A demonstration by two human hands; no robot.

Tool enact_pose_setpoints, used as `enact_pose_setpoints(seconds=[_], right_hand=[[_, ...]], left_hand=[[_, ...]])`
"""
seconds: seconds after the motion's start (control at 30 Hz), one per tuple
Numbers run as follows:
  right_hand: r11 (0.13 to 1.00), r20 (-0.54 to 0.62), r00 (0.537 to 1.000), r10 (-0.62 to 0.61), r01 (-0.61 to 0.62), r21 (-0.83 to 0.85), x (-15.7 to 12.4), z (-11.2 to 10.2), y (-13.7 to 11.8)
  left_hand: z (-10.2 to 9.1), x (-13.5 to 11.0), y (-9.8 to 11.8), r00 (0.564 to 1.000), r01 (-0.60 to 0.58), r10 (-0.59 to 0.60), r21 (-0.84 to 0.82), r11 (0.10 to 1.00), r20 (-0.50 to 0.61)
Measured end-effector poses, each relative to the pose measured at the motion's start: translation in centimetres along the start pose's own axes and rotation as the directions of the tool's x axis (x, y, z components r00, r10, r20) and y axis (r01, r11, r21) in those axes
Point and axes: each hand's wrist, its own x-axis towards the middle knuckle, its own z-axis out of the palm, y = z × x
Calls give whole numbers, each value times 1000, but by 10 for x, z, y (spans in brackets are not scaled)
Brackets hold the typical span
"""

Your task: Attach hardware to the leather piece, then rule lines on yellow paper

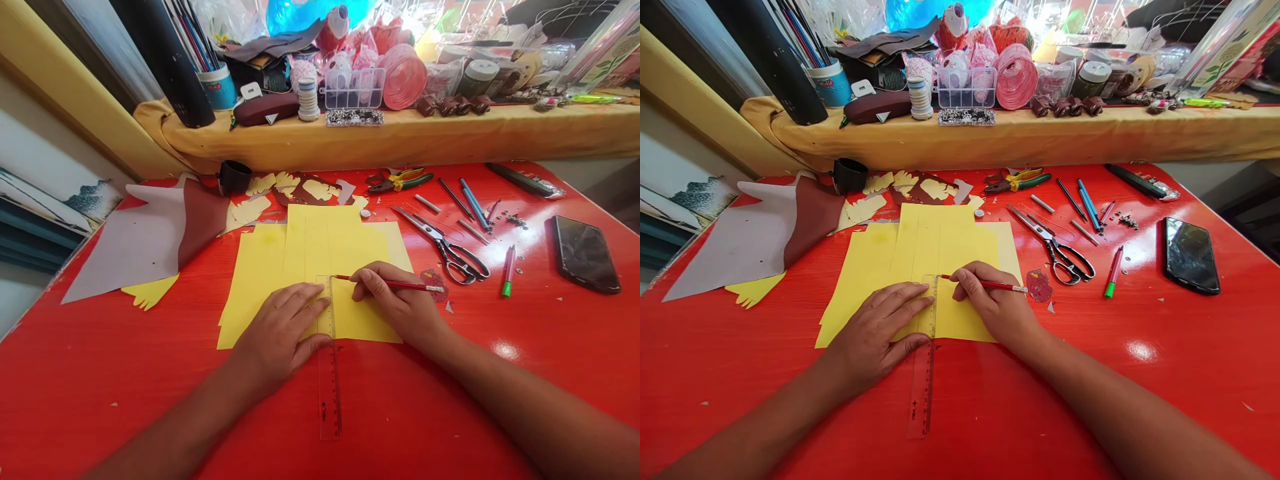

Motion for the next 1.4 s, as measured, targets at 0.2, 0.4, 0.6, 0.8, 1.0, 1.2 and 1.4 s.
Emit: enact_pose_setpoints(seconds=[0.2,0.4,0.6,0.8,1.0,1.2,1.4], right_hand=[[1000,4,1000,-3,3,-1,0,0,0],[1000,3,1000,11,-11,-3,-1,0,0],[1000,5,1000,4,-4,-2,-1,0,0],[1000,4,1000,-1,1,-17,-1,0,-1],[1000,-7,1000,-1,1,-28,0,1,-2],[1000,-1,1000,-1,1,-23,0,1,-2],[1000,1,1000,3,-3,-28,0,0,-2]], left_hand=[[0,0,1,1000,17,-17,-9,1000,3],[0,0,1,1000,19,-19,-14,1000,9],[0,0,1,999,47,-46,-30,998,20],[0,-1,1,1000,24,-24,-11,1000,15],[1,-1,1,999,30,-29,-21,999,13],[1,-1,1,999,41,-41,-28,999,12],[0,0,1,999,32,-32,-17,999,14]])
